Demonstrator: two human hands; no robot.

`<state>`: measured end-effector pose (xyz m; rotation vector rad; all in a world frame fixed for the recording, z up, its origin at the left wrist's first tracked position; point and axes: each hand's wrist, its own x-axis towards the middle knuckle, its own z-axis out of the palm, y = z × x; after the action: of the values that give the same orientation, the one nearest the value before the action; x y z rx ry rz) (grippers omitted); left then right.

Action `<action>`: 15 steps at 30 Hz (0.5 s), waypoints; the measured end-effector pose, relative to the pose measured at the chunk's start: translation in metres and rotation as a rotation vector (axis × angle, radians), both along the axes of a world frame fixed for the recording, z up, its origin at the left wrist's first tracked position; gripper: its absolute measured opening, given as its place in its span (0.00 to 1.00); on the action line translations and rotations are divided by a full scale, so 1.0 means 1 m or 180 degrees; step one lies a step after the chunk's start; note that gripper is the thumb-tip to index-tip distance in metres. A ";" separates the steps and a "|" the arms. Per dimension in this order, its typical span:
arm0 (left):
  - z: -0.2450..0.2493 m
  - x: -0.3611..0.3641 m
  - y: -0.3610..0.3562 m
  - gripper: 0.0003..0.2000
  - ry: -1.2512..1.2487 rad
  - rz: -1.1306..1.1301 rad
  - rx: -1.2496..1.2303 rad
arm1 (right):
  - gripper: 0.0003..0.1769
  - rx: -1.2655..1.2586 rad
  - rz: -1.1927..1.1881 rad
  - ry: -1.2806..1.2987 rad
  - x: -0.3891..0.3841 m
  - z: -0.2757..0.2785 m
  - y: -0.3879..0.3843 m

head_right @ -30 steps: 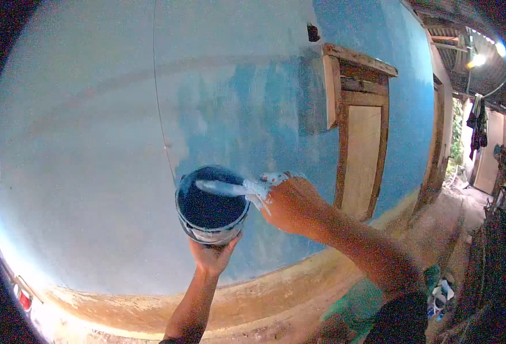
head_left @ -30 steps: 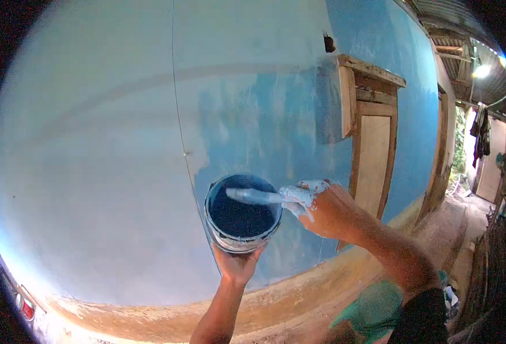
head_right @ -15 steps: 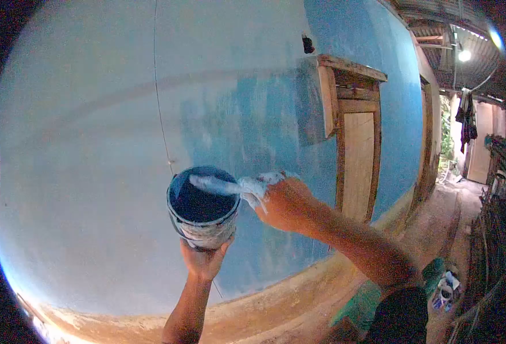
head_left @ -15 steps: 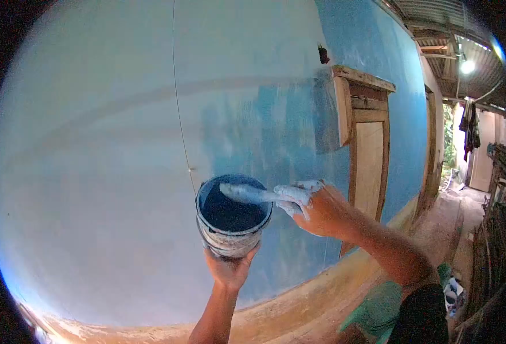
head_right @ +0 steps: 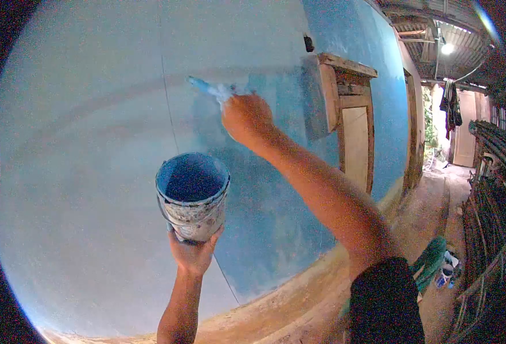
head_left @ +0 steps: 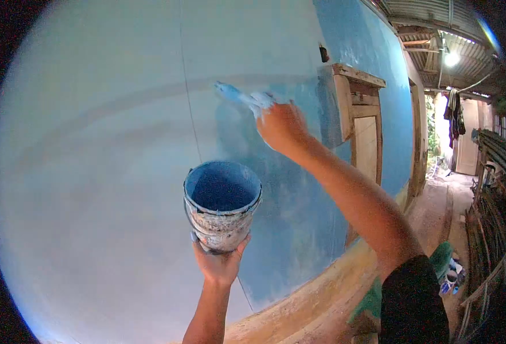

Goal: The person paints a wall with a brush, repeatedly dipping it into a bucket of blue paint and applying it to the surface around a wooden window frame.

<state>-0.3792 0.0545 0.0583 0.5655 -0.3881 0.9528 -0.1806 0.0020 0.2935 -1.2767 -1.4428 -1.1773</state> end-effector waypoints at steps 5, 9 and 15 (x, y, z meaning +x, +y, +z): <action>-0.006 -0.022 0.005 0.29 0.0069 0.0136 -0.0064 | 0.10 0.0041 -0.0607 -0.0198 -0.029 0.017 0.055; -0.019 -0.032 0.016 0.31 0.0192 0.0221 0.0022 | 0.08 -0.0766 -0.0707 -0.0234 -0.044 -0.012 0.066; -0.016 -0.032 0.019 0.33 0.0079 -0.0419 -0.0229 | 0.08 -0.0948 -0.1005 -0.0392 -0.044 0.013 0.023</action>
<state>-0.4114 0.0737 0.0427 0.4798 -0.3629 0.8292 -0.2249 0.0252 0.3064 -1.7117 -1.5901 -1.2977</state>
